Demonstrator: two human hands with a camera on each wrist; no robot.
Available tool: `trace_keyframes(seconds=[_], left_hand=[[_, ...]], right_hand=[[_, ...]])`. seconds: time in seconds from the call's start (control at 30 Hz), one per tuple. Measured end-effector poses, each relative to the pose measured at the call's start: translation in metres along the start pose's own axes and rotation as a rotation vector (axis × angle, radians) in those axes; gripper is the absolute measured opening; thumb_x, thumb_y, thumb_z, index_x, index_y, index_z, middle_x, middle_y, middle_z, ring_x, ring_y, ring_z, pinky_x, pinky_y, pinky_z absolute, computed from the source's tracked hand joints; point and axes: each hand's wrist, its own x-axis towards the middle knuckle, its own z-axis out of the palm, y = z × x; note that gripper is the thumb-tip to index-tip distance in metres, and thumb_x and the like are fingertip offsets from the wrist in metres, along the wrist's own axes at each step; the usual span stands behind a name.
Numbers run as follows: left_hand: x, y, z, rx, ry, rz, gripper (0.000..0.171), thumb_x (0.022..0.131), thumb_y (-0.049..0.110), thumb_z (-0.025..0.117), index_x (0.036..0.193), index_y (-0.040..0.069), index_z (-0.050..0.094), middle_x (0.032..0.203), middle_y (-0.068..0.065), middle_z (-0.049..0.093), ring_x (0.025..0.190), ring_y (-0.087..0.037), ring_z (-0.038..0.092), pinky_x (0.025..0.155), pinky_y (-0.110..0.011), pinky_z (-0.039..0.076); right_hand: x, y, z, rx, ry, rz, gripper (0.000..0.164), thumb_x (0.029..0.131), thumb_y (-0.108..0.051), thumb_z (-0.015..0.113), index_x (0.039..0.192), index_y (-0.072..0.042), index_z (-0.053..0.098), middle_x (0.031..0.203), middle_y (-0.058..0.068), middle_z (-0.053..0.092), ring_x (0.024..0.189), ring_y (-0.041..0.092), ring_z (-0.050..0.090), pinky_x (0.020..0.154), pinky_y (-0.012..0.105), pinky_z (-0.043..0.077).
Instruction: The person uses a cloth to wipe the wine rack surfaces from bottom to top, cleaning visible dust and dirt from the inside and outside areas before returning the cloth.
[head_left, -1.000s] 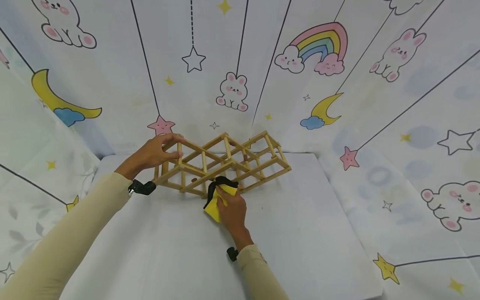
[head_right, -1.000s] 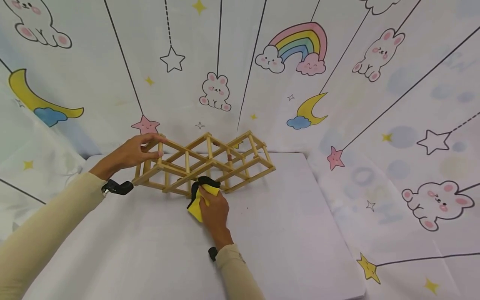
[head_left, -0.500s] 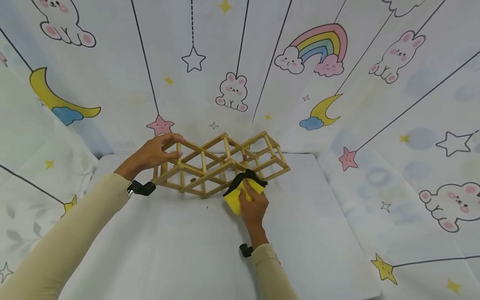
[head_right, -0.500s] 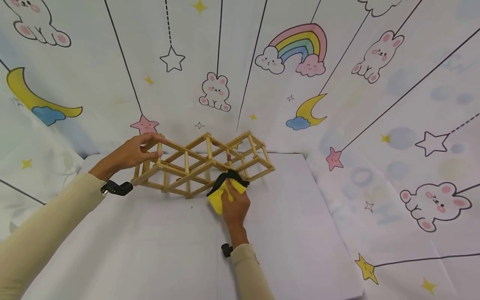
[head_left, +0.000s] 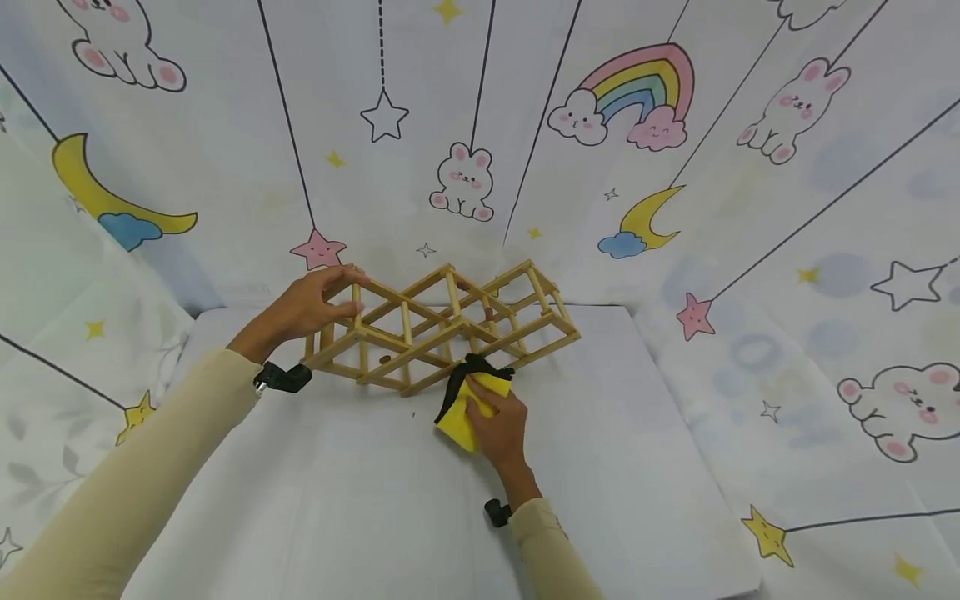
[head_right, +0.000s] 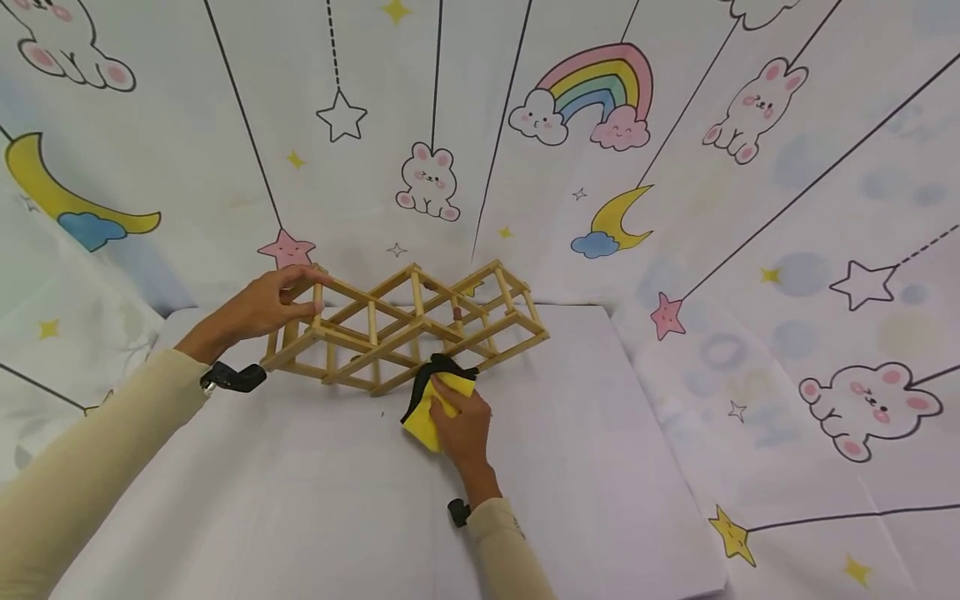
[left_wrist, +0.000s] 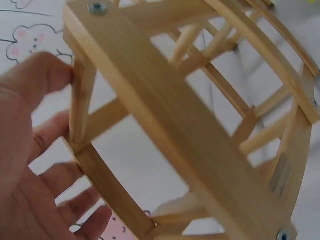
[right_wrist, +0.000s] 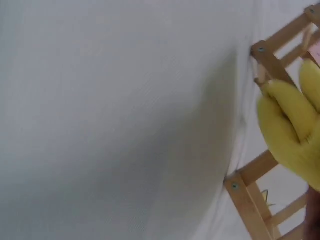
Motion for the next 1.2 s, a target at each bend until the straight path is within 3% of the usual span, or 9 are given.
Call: trace_keyframes(seconds=[0.17,0.23,0.37,0.47,0.53,0.7,0.77,0.97,1.2], left_hand=[[-0.017,0.015,0.018,0.174,0.163,0.019,0.056,0.106,0.034,0.068,0.156,0.013,0.054,0.169,-0.017,0.04,0.146,-0.049,0.049,0.115,-0.07,0.04],[-0.028,0.021,0.029,0.212,0.23,0.018,0.064,0.104,0.037,0.071,0.158,0.01,0.052,0.167,-0.018,0.043,0.143,-0.052,0.05,0.112,-0.069,0.043],[-0.045,0.024,0.052,0.189,0.32,0.035,0.072,0.098,0.032,0.079,0.159,0.007,0.049,0.165,-0.018,0.043,0.134,-0.05,0.06,0.106,-0.063,0.052],[-0.048,0.02,0.064,0.161,0.39,0.073,0.072,0.095,0.024,0.081,0.157,0.006,0.05,0.161,-0.016,0.047,0.1,-0.039,0.076,0.08,-0.044,0.061],[-0.049,0.016,0.068,0.154,0.423,0.097,0.069,0.094,0.021,0.081,0.154,0.004,0.053,0.158,-0.016,0.051,0.076,-0.027,0.073,0.063,-0.032,0.052],[-0.047,0.011,0.066,0.179,0.438,0.109,0.066,0.094,0.019,0.08,0.153,0.004,0.054,0.15,-0.017,0.062,0.061,-0.016,0.056,0.054,-0.028,0.038],[-0.045,0.008,0.062,0.185,0.442,0.104,0.066,0.094,0.018,0.08,0.153,0.006,0.055,0.131,-0.018,0.075,0.061,-0.016,0.053,0.054,-0.029,0.037],[-0.043,0.001,0.061,0.16,0.436,0.1,0.066,0.095,0.017,0.08,0.155,0.008,0.053,0.086,-0.015,0.08,0.057,-0.013,0.052,0.053,-0.03,0.036],[-0.038,0.0,0.059,0.124,0.405,0.087,0.068,0.096,0.018,0.079,0.157,0.011,0.05,0.097,-0.017,0.082,0.06,-0.016,0.06,0.051,-0.029,0.038]], right_hand=[[0.008,0.0,-0.014,0.052,0.261,-0.089,0.04,0.092,-0.001,0.081,0.129,-0.014,0.077,0.129,0.008,0.077,0.115,0.025,0.073,0.096,0.018,0.056],[0.016,0.001,-0.021,0.049,0.295,-0.088,0.041,0.094,-0.004,0.08,0.133,-0.017,0.075,0.133,0.007,0.076,0.12,0.024,0.071,0.099,0.017,0.054],[0.028,0.011,-0.029,0.011,0.217,-0.021,0.043,0.098,-0.01,0.078,0.139,-0.019,0.072,0.139,0.007,0.072,0.127,0.025,0.067,0.105,0.026,0.055],[0.03,0.022,-0.031,-0.112,0.137,0.049,0.041,0.097,-0.009,0.078,0.136,-0.018,0.074,0.136,0.008,0.074,0.124,0.028,0.07,0.104,0.04,0.057],[0.028,0.028,-0.033,-0.192,0.131,0.081,0.04,0.094,-0.007,0.079,0.133,-0.018,0.076,0.131,0.008,0.077,0.118,0.029,0.072,0.099,0.045,0.059],[0.026,0.021,-0.038,-0.117,0.247,-0.041,0.04,0.094,-0.003,0.079,0.132,-0.015,0.076,0.13,0.013,0.076,0.116,0.033,0.072,0.099,0.029,0.058],[0.031,0.021,-0.036,-0.092,0.224,-0.082,0.041,0.095,-0.005,0.079,0.134,-0.016,0.075,0.132,0.013,0.075,0.119,0.032,0.071,0.102,0.027,0.057],[0.035,0.03,-0.044,-0.249,0.148,0.007,0.04,0.09,-0.006,0.079,0.127,-0.021,0.079,0.124,0.01,0.079,0.105,0.024,0.075,0.09,0.034,0.061],[0.046,0.03,-0.073,-0.091,0.509,-0.096,0.042,0.09,0.0,0.08,0.127,-0.017,0.079,0.127,0.014,0.076,0.106,0.029,0.073,0.09,0.017,0.057]])
